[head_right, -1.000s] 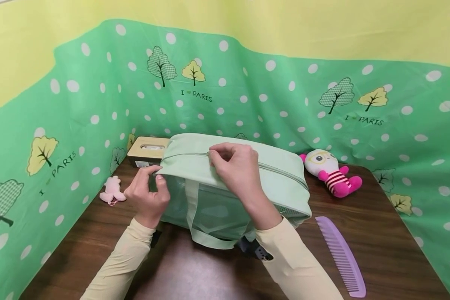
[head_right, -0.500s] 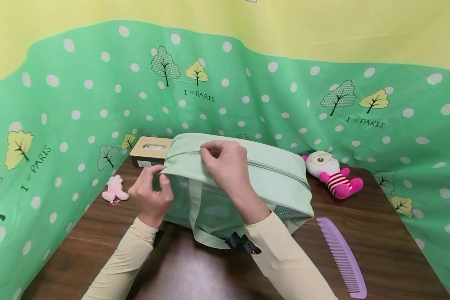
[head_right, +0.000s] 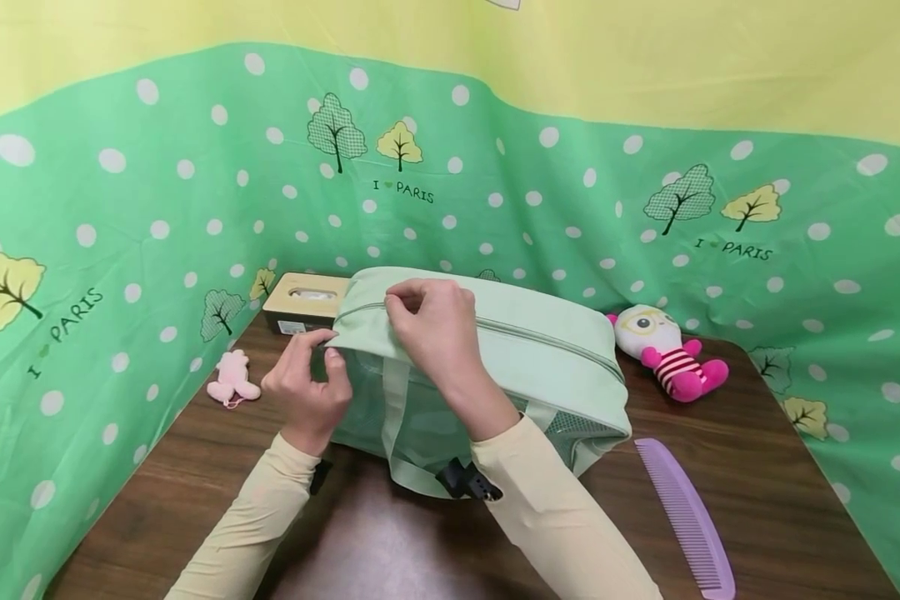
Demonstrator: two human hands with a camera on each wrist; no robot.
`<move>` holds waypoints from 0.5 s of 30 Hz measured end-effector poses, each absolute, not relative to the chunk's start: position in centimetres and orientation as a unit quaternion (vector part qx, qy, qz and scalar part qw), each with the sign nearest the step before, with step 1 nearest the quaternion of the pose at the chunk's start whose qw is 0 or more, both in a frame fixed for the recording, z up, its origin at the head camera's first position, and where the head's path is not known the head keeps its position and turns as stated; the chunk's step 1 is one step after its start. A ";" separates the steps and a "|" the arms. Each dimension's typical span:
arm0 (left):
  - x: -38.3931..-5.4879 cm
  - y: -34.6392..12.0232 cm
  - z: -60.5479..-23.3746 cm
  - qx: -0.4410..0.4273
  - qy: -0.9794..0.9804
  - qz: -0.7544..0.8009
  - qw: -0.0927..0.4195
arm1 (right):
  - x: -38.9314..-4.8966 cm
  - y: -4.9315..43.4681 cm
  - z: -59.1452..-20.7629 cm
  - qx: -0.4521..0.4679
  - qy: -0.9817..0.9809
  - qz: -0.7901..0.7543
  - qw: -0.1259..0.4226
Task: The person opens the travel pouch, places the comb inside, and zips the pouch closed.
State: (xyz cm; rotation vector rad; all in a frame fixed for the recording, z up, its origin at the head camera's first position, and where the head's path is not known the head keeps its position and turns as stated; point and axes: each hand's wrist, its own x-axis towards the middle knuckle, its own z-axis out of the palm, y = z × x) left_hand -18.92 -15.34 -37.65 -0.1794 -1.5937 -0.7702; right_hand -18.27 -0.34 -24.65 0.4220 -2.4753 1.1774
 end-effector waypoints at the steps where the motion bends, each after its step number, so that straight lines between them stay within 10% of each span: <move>1: -18.9 -15.3 -37.6 -0.078 -0.696 -0.336 0.630 | -18.3 -0.4 -24.6 0.151 -0.878 0.417 0.182; 15: -18.8 -15.2 -37.5 -0.077 -0.699 -0.336 0.627 | -18.7 -1.8 -24.7 0.169 -0.880 0.408 0.175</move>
